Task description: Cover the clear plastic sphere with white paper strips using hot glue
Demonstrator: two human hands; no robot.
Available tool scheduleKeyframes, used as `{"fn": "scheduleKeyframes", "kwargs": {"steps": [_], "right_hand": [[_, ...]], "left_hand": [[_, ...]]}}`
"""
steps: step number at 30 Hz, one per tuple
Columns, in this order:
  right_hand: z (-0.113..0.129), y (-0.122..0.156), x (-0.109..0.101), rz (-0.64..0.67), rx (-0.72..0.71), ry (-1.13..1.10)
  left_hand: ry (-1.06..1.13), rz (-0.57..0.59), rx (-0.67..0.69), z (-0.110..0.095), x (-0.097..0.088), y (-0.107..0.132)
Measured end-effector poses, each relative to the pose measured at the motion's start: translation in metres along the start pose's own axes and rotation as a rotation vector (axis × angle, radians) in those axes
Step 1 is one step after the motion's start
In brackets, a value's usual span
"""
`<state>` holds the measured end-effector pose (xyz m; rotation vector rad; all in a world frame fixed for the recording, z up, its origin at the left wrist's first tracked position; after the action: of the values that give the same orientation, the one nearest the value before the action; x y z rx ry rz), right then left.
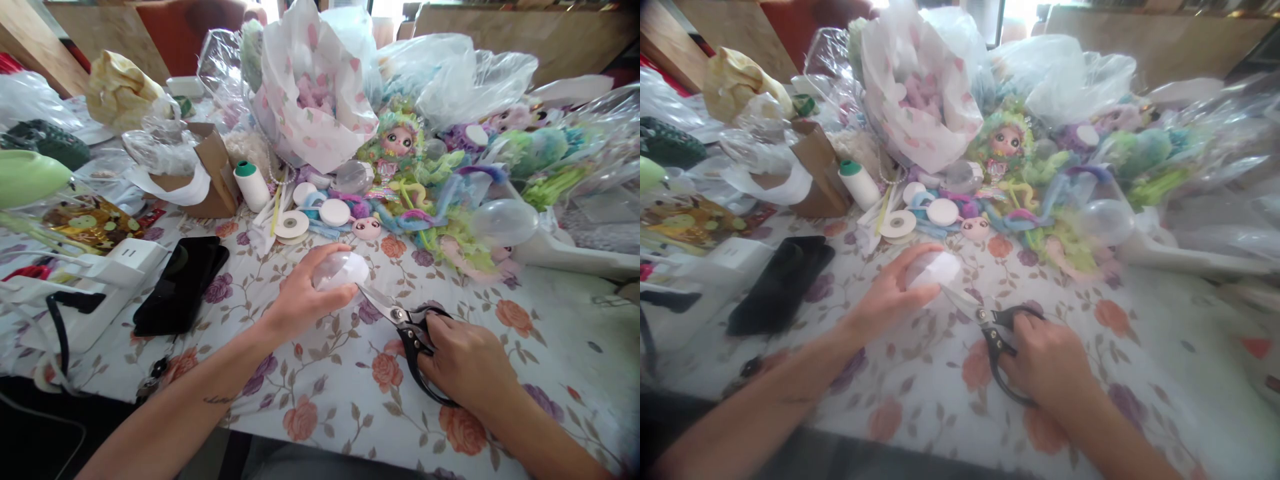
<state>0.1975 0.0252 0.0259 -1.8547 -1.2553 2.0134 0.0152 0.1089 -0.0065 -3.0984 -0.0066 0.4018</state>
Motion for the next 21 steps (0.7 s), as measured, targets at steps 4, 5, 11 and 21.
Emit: {"fn": "scheduleKeyframes", "kwargs": {"steps": [4, 5, 11, 21], "right_hand": [[0.0011, -0.0007, -0.0004, 0.002, -0.015, -0.001], [0.0014, -0.0009, -0.0005, 0.002, -0.016, 0.000], [0.0010, 0.0006, 0.0014, 0.018, -0.007, -0.009], [-0.0011, 0.0015, 0.0009, 0.013, 0.025, -0.031]], "left_hand": [[-0.001, 0.008, -0.011, 0.0001, 0.0009, -0.0001], [-0.003, 0.009, -0.011, -0.0001, 0.0009, -0.0001], [0.017, 0.024, -0.029, 0.0001, 0.0014, 0.0006], [0.033, 0.024, -0.065, 0.0027, 0.0020, 0.0017]]}}
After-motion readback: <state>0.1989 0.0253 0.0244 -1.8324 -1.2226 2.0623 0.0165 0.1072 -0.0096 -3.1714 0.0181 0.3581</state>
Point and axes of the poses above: each hand's wrist, its own y-axis away from the middle knuckle, its own x-axis out of the palm, z = x × y, the point moved 10 cm from there along -y, towards the middle knuckle, and after that the axes turned 13 degrees about -z, right-handed, at the moved point
